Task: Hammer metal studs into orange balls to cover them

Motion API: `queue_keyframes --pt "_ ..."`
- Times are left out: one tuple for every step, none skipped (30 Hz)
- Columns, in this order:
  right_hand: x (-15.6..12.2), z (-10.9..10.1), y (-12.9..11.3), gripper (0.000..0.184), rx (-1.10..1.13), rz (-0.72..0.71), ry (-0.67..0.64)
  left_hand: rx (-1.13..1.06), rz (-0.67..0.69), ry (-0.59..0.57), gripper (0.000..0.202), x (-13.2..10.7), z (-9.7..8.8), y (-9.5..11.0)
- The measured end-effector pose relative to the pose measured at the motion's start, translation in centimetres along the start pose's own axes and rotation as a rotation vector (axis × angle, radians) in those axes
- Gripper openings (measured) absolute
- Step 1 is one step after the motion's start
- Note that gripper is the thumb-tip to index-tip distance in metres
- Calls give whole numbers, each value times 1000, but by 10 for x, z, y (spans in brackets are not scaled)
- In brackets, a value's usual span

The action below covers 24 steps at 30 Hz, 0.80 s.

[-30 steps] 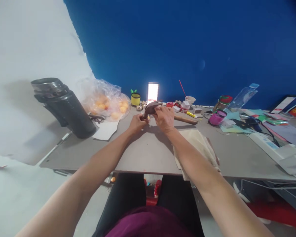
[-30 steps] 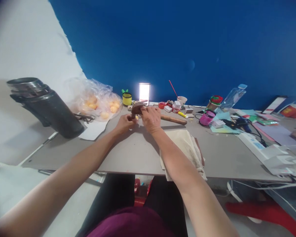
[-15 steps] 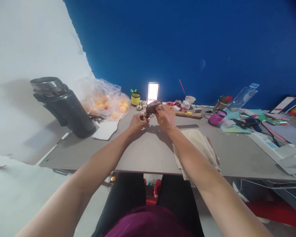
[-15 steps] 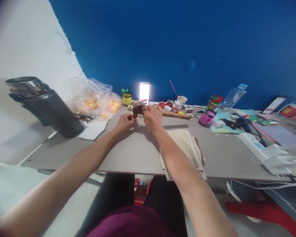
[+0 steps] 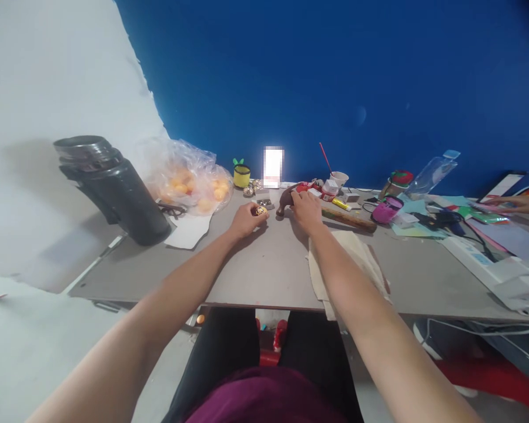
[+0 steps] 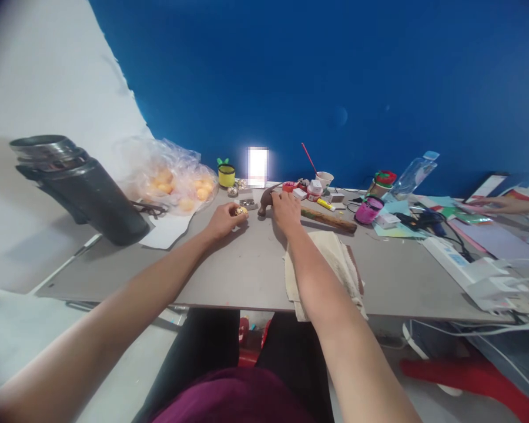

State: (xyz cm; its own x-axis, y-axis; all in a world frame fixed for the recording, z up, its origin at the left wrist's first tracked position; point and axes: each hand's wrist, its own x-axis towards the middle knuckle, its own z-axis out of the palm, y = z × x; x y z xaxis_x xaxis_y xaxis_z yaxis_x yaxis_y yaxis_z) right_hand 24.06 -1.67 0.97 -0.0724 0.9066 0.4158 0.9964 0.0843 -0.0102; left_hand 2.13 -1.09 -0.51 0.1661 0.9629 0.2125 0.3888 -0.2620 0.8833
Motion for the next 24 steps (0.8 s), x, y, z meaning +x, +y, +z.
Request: queue_keyframes --pt "0 1 1 37 1 3 -18 6 7 1 25 0 0 0" --pt "0 2 2 39 3 6 -34 15 16 4 24 0 0 -1" --pt "0 3 3 39 6 11 -49 28 24 4 24 0 0 -1" --pt "1 4 3 39 8 15 -60 40 30 3 25 1 0 -2" --pt "1 5 3 39 10 16 -71 50 34 1 25 1 0 -2" --pt "1 5 3 39 13 16 -80 57 34 -3 26 1 0 -2" --pt "1 5 3 39 15 16 -92 64 34 -7 27 1 0 -3" --pt "1 5 2 38 17 15 -107 72 34 -10 28 1 0 -3" --pt "1 4 2 37 18 14 -125 83 37 -11 29 1 0 -3" --pt "1 3 1 35 21 12 -144 97 39 -11 30 1 0 -3" --pt "1 1 0 32 24 9 -163 110 41 -10 30 0 1 -3" --pt "1 0 -1 29 30 7 -180 121 41 -10 31 0 1 -2" --pt "1 -2 -1 26 36 5 -194 127 40 -9 31 0 1 -2" --pt "1 -3 -2 25 41 5 -203 129 38 -9 31 0 1 -1" --pt "1 -4 -3 25 46 7 -210 128 38 -11 30 -1 1 -1" --pt "0 -4 -3 25 50 9 -214 127 37 -13 30 -1 1 0" --pt "0 -4 -3 26 52 13 -216 127 37 -15 30 -1 1 0" --pt "0 -4 -3 28 49 19 -215 127 38 -16 31 -1 1 0" --pt "-1 -4 -3 30 45 27 -217 127 39 -14 32 -1 1 -1" --pt "-1 -3 -3 32 39 38 -219 125 42 -14 33 -1 1 -1" --pt "-2 -3 -3 33 33 52 -224 121 49 -12 35 -1 1 -2" --pt "-2 -2 -3 34 28 68 -233 117 60 -10 35 0 1 -3" --pt "-2 -1 -3 35 27 83 -246 113 74 -5 36 0 1 -4" --pt "-2 -1 -3 35 29 96 -261 107 86 5 36 0 1 -5"
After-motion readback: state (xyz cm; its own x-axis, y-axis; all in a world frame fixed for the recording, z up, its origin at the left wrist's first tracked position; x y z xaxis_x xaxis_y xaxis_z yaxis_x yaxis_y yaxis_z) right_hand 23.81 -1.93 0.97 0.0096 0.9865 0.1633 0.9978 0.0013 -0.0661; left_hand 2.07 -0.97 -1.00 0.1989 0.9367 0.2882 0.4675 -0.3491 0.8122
